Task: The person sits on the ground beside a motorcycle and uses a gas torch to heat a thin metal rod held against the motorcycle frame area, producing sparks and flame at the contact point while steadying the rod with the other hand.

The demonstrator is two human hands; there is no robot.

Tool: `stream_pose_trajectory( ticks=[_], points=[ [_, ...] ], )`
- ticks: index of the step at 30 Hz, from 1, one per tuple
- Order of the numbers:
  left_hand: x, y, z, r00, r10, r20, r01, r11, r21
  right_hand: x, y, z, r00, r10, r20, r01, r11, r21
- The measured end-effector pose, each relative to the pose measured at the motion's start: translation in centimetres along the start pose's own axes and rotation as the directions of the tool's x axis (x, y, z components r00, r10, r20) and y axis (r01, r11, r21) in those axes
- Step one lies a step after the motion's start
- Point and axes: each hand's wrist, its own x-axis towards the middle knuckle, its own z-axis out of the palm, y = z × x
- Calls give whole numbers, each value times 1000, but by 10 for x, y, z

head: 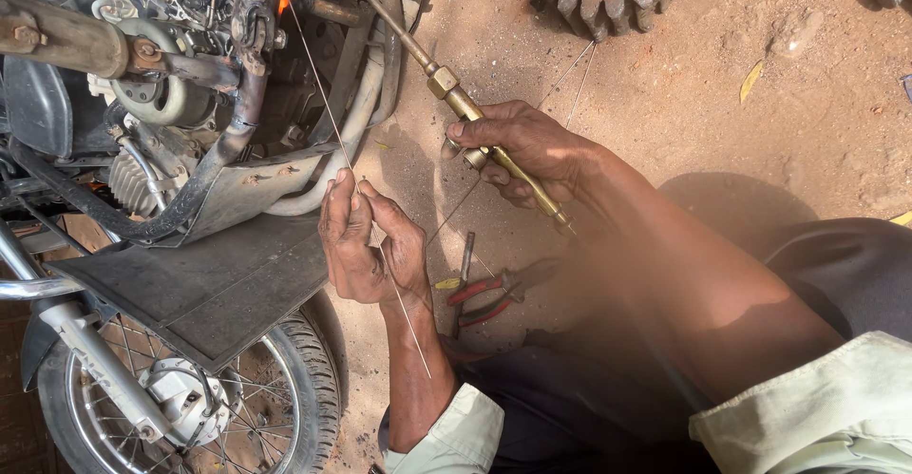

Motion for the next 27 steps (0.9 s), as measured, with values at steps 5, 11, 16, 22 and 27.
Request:
stream_pose_trajectory(
  ticks=[5, 11, 16, 22, 27],
  points=[
    [0, 0, 1, 1000, -13, -20, 13, 1000, 6, 2, 4, 1, 999, -29, 25, 29, 999, -15],
    [0, 0, 0, 1000, -24, -20, 23, 1000, -7, 5, 7, -1, 998, -18, 62, 18, 1000, 7],
    [-2, 0, 1, 1000, -14, -28, 13, 1000, -19, 5, 8, -3, 996, -22, 82, 20, 999, 34],
    [-3, -1, 1, 999, -20, -26, 19, 999, -27, 6, 9, -1, 996, -42, 75, 41, 999, 13],
    [-4, -1, 1, 1000, -15, -23, 15, 1000, -13, 4, 9, -1, 996, -47, 77, 47, 999, 8]
  ],
)
